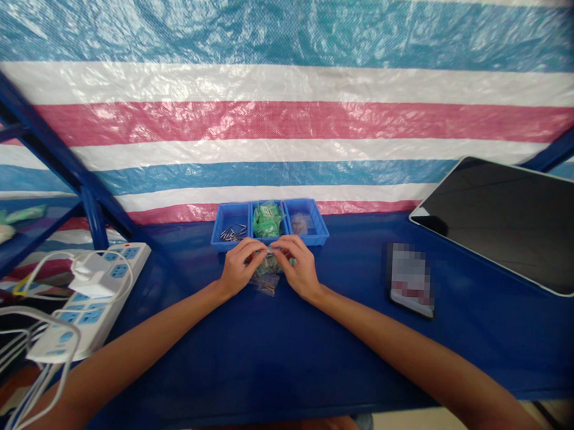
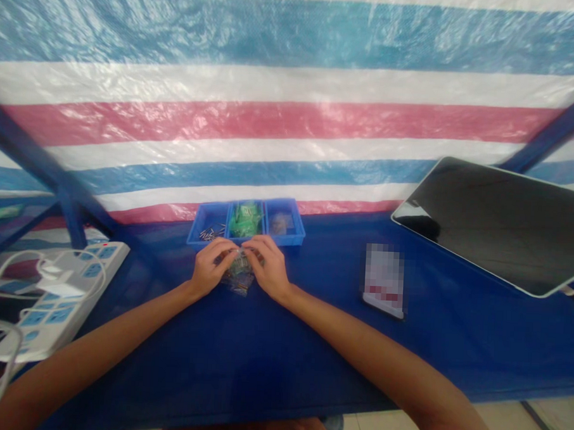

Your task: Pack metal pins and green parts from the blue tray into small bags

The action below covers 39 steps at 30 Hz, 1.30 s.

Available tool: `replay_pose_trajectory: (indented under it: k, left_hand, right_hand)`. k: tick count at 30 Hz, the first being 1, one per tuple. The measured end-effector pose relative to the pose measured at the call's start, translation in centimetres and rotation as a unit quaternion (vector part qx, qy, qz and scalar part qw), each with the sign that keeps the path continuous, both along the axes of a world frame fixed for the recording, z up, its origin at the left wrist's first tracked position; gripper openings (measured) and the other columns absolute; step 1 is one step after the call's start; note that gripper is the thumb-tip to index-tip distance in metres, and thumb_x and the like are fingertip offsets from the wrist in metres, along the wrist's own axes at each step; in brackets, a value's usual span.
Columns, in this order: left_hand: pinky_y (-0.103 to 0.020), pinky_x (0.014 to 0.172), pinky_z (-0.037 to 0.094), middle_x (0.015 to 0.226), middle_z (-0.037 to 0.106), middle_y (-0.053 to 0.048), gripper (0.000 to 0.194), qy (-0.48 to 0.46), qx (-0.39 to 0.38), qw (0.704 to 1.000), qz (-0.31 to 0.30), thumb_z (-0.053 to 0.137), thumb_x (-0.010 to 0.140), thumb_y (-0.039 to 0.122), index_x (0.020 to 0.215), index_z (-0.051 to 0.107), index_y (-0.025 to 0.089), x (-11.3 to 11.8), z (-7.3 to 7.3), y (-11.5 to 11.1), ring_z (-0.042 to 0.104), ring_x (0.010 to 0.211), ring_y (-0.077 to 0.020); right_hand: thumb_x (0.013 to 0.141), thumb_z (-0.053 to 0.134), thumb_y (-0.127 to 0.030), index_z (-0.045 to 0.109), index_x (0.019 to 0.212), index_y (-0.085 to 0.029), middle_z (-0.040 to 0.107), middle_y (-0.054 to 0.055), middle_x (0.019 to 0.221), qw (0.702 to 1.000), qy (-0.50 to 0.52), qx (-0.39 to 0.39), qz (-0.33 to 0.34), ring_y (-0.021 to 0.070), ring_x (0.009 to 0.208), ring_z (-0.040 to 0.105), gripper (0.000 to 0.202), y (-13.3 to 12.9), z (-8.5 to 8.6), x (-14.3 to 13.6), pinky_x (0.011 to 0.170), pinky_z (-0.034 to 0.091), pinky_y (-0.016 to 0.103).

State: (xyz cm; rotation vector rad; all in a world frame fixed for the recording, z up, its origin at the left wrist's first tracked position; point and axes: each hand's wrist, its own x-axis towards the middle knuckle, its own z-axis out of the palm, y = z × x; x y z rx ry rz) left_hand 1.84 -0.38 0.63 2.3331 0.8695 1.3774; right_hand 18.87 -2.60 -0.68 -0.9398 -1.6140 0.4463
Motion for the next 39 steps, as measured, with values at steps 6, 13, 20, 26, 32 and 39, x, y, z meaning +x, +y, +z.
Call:
replay_pose_trajectory:
  k: [6,13,20,26,32,39]
  left_hand:
    - [-0.024,0.066,0.046,0.086,0.061,-0.005,0.013,0.004,-0.014,1.000,0.000,0.052,0.089,0.025,0.093,0.061,0.016,-0.06,-0.16,0.09,0.055,0.069,-0.0112]
    - [-0.023,0.065,0.045,0.083,0.060,-0.004,0.011,-0.001,-0.019,1.000,-0.006,0.054,0.088,0.024,0.091,0.060,0.016,-0.03,-0.21,0.13,0.053,0.066,-0.0103]
    - [-0.022,0.060,0.045,0.082,0.061,-0.003,0.010,-0.002,-0.018,1.000,-0.007,0.058,0.085,0.025,0.088,0.061,0.016,0.05,-0.21,0.12,0.053,0.061,-0.0088]
    - [-0.021,0.061,0.045,0.083,0.060,-0.002,0.009,0.004,-0.021,1.000,-0.003,0.058,0.085,0.024,0.089,0.061,0.016,0.04,-0.19,0.12,0.052,0.064,-0.0089]
    - [-0.024,0.069,0.046,0.087,0.061,-0.005,0.009,0.007,-0.011,1.000,0.000,0.055,0.087,0.021,0.093,0.059,0.016,-0.02,-0.13,0.06,0.056,0.077,-0.0128]
    - [-0.024,0.069,0.047,0.084,0.061,-0.004,0.011,0.004,-0.028,1.000,-0.004,0.052,0.089,0.022,0.092,0.060,0.016,-0.06,-0.47,0.16,0.058,0.073,-0.0124]
  right_hand:
    - [0.090,0.051,-0.027,0.066,0.100,-0.024,0.060,0.006,0.099,1.000,0.000,-0.002,0.002,0.0160,0.083,0.059,0.017,0.04,-0.02,-0.04,0.068,0.051,0.028]
    - [0.090,0.052,-0.027,0.065,0.100,-0.023,0.060,0.006,0.100,1.000,0.002,0.001,-0.001,0.0164,0.085,0.059,0.017,0.01,-0.03,0.00,0.069,0.051,0.029]
    - [0.090,0.052,-0.026,0.065,0.100,-0.023,0.059,0.006,0.099,1.000,-0.004,-0.001,0.006,0.0156,0.081,0.059,0.017,0.01,0.02,0.05,0.067,0.050,0.028]
    - [0.090,0.052,-0.027,0.065,0.097,-0.022,0.061,0.006,0.095,1.000,-0.002,0.003,0.007,0.0156,0.081,0.059,0.016,0.08,0.01,-0.01,0.069,0.049,0.028]
    - [0.091,0.051,-0.027,0.065,0.093,-0.021,0.061,0.005,0.089,1.000,-0.003,0.001,0.017,0.0149,0.077,0.057,0.015,-0.02,0.18,-0.02,0.067,0.048,0.028]
    - [0.091,0.052,-0.026,0.064,0.092,-0.021,0.061,0.005,0.089,1.000,-0.001,0.000,0.018,0.0147,0.076,0.057,0.014,-0.04,0.19,-0.04,0.066,0.047,0.027]
